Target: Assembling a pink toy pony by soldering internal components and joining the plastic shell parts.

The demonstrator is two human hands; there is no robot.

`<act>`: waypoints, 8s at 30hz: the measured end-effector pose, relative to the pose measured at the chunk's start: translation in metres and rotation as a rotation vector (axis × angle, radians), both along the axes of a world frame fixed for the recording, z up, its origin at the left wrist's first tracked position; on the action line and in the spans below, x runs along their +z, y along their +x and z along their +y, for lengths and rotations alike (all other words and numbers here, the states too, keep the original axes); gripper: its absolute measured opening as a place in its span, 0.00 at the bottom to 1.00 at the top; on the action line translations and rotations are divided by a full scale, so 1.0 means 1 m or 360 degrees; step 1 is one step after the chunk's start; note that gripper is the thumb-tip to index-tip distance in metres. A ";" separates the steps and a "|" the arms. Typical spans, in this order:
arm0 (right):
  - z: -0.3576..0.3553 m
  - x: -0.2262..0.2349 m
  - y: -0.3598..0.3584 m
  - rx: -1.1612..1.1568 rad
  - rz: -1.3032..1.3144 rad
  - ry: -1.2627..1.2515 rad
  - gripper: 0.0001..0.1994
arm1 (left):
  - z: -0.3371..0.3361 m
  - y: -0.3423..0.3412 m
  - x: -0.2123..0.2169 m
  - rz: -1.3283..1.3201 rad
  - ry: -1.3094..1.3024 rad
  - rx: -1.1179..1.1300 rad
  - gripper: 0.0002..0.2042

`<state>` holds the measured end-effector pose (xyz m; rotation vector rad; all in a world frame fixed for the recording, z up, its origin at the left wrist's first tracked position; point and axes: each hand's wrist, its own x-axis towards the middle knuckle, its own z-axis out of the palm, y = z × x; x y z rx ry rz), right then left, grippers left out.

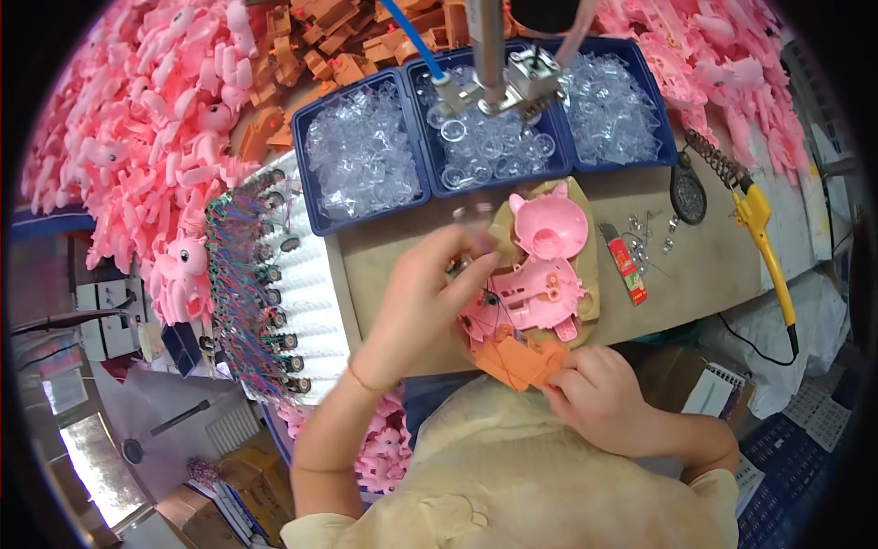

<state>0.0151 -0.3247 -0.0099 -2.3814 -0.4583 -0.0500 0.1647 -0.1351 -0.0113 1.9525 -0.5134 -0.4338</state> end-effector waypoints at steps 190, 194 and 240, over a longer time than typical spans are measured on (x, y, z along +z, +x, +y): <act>-0.038 0.027 0.138 -0.0031 0.1363 0.0466 0.06 | 0.006 -0.013 -0.010 0.0352 -0.0022 0.0163 0.08; -0.033 -0.005 0.130 -0.0149 0.0784 0.0560 0.09 | 0.008 -0.014 -0.005 0.0010 0.0034 0.0014 0.06; -0.024 0.005 0.156 0.0425 0.0480 -0.0360 0.05 | -0.002 -0.041 -0.022 -0.0519 -0.0052 0.0118 0.10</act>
